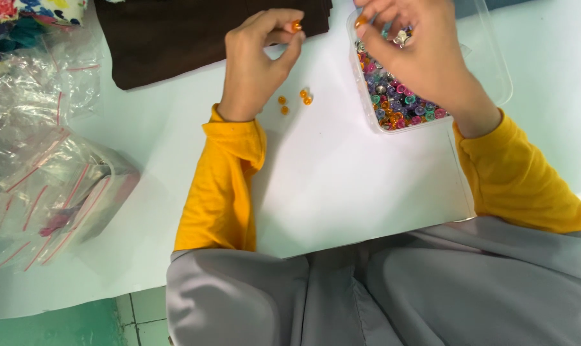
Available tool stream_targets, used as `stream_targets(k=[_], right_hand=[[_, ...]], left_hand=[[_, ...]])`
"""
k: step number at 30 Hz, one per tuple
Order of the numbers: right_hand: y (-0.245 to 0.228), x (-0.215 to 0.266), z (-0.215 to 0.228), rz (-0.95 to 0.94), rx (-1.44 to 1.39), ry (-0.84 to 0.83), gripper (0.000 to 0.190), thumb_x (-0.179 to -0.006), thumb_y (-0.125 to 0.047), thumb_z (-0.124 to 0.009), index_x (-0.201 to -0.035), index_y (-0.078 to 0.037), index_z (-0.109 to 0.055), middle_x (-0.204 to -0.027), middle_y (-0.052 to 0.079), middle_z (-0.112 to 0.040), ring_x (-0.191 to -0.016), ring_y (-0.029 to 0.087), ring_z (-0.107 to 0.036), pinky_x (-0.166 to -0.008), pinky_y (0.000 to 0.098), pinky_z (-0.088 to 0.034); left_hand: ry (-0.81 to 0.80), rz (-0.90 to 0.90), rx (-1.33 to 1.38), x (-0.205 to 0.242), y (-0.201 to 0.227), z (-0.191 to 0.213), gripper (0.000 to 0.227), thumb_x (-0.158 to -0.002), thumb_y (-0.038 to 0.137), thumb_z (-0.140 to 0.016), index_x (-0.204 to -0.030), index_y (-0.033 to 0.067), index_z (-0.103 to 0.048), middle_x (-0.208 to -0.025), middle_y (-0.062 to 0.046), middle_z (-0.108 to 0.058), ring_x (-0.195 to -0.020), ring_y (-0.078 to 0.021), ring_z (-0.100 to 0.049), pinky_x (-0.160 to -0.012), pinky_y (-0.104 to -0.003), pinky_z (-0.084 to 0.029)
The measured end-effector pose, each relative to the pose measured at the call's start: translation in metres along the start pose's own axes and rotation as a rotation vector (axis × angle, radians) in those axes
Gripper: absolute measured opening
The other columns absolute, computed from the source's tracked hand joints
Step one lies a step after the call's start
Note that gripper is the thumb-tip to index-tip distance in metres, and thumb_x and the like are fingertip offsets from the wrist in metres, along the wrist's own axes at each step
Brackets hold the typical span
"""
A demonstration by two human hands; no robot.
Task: The person sorts colorful buttons from a plastic container, arranges them on a white surface, and then puts them into small plastic bags.
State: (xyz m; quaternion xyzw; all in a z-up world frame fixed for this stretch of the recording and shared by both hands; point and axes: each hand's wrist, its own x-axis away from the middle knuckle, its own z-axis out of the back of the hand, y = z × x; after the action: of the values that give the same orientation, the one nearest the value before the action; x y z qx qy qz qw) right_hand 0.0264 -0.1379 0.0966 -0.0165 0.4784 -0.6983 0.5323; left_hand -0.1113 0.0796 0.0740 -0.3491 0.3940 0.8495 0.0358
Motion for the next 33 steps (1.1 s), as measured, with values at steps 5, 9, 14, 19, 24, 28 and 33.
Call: stream_targets(k=[5, 9, 14, 19, 24, 28, 33], right_hand=[[-0.044, 0.000, -0.046, 0.156, 0.076, -0.148, 0.018, -0.102, 0.002, -0.074, -0.117, -0.004, -0.065, -0.106, 0.006, -0.072, -0.088, 0.018, -0.069, -0.082, 0.0349, -0.049], [-0.042, 0.004, -0.091, 0.261, 0.233, -0.264, 0.009, -0.101, -0.010, -0.070, -0.109, -0.011, -0.069, -0.099, 0.002, -0.070, -0.080, 0.018, -0.067, -0.082, 0.0416, -0.046], [-0.017, 0.014, -0.143, 0.232, 0.362, -0.309, 0.009, -0.097, -0.013, -0.069, -0.104, -0.019, -0.072, -0.099, -0.005, -0.071, -0.082, 0.020, -0.064, -0.086, 0.0416, -0.041], [0.004, 0.022, -0.175, 0.194, 0.456, -0.311, 0.020, -0.094, -0.012, -0.073, -0.112, -0.016, -0.068, -0.090, -0.001, -0.070, -0.090, 0.021, -0.068, -0.094, 0.0452, -0.038], [0.009, 0.023, -0.187, 0.220, 0.588, -0.295, 0.026, -0.095, -0.016, -0.071, -0.120, -0.016, -0.062, -0.083, -0.003, -0.068, -0.089, 0.019, -0.067, -0.096, 0.0456, -0.034], [-0.003, 0.018, -0.185, 0.264, 0.687, -0.243, 0.026, -0.094, -0.019, -0.067, -0.119, -0.016, -0.064, -0.085, -0.006, -0.073, -0.084, 0.019, -0.064, -0.093, 0.0404, -0.034], [0.000, 0.014, -0.187, 0.284, 0.775, -0.263, 0.031, -0.096, -0.028, -0.065, -0.125, -0.019, -0.070, -0.089, -0.003, -0.072, -0.088, 0.021, -0.063, -0.092, 0.0427, -0.036]], left_hand=[[-0.018, 0.103, -0.152, 0.051, -0.009, 0.051, 0.019, -0.098, 0.004, -0.070, -0.117, 0.0001, -0.070, -0.106, -0.013, -0.073, -0.091, -0.0207, -0.076, -0.088, -0.030, -0.059], [-0.029, 0.138, -0.240, 0.098, -0.020, 0.082, 0.018, -0.101, 0.000, -0.064, -0.118, -0.0013, -0.073, -0.107, -0.014, -0.072, -0.088, -0.0231, -0.071, -0.087, -0.034, -0.058], [-0.111, 0.253, -0.383, 0.151, -0.041, 0.092, 0.035, -0.094, 0.009, -0.072, -0.127, 0.0082, -0.062, -0.099, -0.002, -0.070, -0.090, -0.0169, -0.068, -0.092, -0.039, -0.050], [-0.138, 0.278, -0.367, 0.162, -0.047, 0.081, 0.032, -0.085, 0.014, -0.085, -0.112, 0.0143, -0.068, -0.091, -0.003, -0.077, -0.084, -0.0218, -0.072, -0.092, -0.038, -0.049], [-0.091, 0.285, -0.350, 0.160, -0.043, 0.076, 0.017, -0.086, 0.011, -0.085, -0.098, 0.0146, -0.073, -0.087, -0.001, -0.075, -0.083, -0.0230, -0.072, -0.088, -0.037, -0.049], [-0.086, 0.230, -0.358, 0.166, -0.050, 0.069, 0.010, -0.093, 0.018, -0.079, -0.099, 0.0174, -0.071, -0.102, 0.007, -0.074, -0.086, -0.0164, -0.063, -0.083, -0.036, -0.045], [-0.060, 0.343, -0.317, 0.164, -0.043, 0.064, 0.030, -0.092, 0.015, -0.074, -0.121, 0.0194, -0.066, -0.097, 0.006, -0.073, -0.083, -0.0148, -0.064, -0.092, -0.038, -0.046]])
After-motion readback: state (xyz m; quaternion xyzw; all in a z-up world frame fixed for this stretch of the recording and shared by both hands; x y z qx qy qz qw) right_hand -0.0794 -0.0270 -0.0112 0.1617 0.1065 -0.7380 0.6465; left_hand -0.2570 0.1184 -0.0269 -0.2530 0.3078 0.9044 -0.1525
